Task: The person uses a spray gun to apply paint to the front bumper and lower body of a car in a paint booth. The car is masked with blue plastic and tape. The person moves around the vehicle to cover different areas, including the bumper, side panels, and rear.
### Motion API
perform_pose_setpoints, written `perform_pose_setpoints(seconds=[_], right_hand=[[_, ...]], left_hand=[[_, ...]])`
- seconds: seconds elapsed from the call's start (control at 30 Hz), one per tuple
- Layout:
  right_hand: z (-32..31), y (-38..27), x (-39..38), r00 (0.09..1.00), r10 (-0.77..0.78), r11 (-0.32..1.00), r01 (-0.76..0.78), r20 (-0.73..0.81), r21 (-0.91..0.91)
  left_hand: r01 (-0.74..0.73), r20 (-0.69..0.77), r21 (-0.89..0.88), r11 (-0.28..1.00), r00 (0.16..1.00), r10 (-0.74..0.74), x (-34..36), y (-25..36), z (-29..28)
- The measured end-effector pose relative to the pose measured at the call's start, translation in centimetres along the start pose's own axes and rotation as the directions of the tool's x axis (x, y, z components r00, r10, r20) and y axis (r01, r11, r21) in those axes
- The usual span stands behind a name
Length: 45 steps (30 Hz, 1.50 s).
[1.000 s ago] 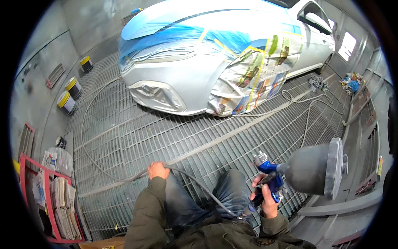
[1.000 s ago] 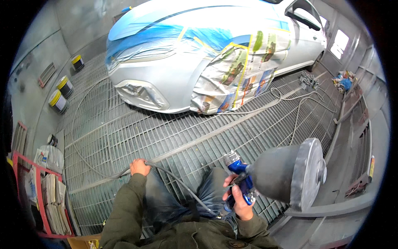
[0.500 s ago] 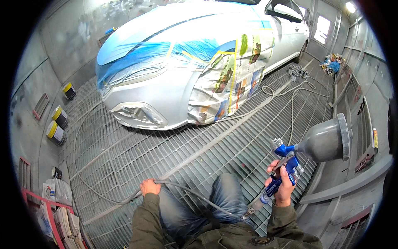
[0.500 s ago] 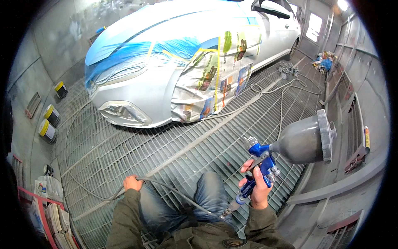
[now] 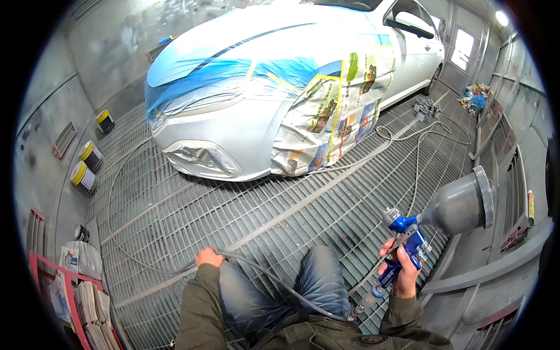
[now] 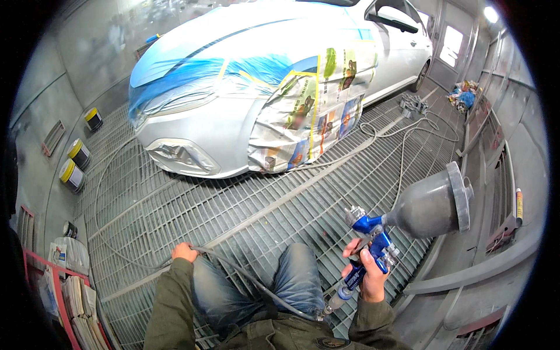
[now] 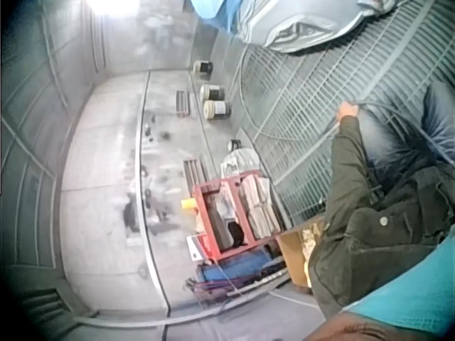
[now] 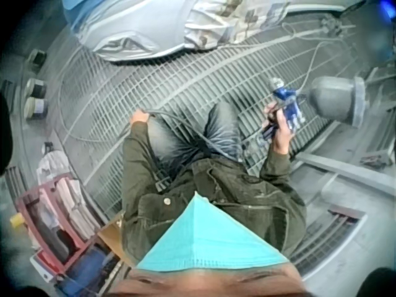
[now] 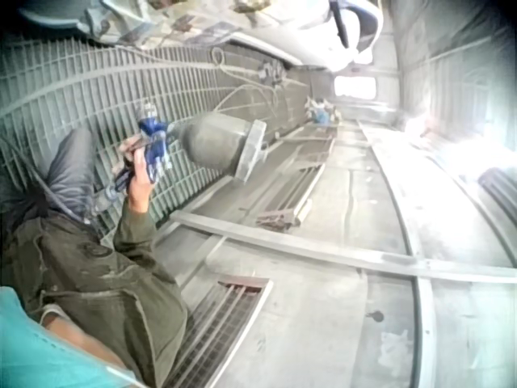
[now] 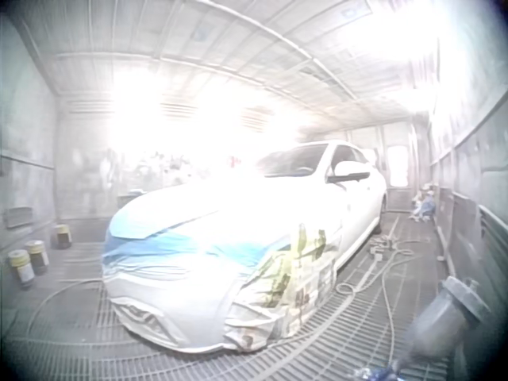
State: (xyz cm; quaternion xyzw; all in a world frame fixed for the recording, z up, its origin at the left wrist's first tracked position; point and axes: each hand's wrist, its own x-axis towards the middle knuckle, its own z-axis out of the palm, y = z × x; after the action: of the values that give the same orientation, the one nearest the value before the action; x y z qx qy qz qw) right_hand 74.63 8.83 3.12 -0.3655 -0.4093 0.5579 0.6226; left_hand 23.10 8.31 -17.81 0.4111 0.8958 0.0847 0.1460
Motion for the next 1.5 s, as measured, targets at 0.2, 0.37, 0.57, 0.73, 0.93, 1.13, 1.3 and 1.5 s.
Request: perform_pose_setpoints(seconds=[0.2, 0.37, 0.57, 0.73, 0.93, 1.13, 1.3, 1.5], right_hand=[[0.3, 1.0, -0.7, 0.995, 0.066, 0.998, -0.066, 0.07, 0.008], [2.1, 1.5, -0.7, 0.982, 0.107, 0.993, -0.111, 0.155, 0.023], [3.3, 3.2, -1.2, 0.946, 0.184, 0.982, -0.19, 0.266, -0.006], [4.6, 3.7, -0.9, 0.927, 0.215, 0.976, -0.217, 0.306, -0.026], [4.7, 4.0, -0.6, 0.934, 0.205, 0.978, -0.207, 0.292, -0.024], [4.6, 4.3, -0.5, 0.939, 0.201, 0.979, -0.202, 0.278, -0.026], [4.6, 4.5, -0.5, 0.936, 0.204, 0.978, -0.207, 0.286, -0.02], [5.0, 4.6, -0.6, 0.929, 0.217, 0.975, -0.22, 0.301, -0.026]], left_hand=[[0.078, 0.034, 0.05, 0.996, 0.996, -0.079, -0.8, 1.5, -0.3], [0.054, -0.016, 0.06, 0.997, 0.998, -0.053, -0.8, 0.7, -0.2], [0.068, 0.006, 0.026, 0.997, 0.998, -0.068, -1.4, 1.2, -0.4], [0.016, -0.098, 0.028, 0.999, 0.995, -0.013, -1.2, 0.1, 0.4], [0.034, -0.108, 0.007, 0.999, 0.994, -0.033, -0.6, -0.5, 1.5], [0.02, -0.121, 0.04, 0.999, 0.993, -0.015, -0.4, -0.8, 1.8], [0.028, -0.119, 0.036, 0.999, 0.993, -0.023, -0.8, -0.2, 1.6], [0.07, -0.063, -0.002, 0.998, 0.996, -0.07, -1.0, 0.4, 0.9]])
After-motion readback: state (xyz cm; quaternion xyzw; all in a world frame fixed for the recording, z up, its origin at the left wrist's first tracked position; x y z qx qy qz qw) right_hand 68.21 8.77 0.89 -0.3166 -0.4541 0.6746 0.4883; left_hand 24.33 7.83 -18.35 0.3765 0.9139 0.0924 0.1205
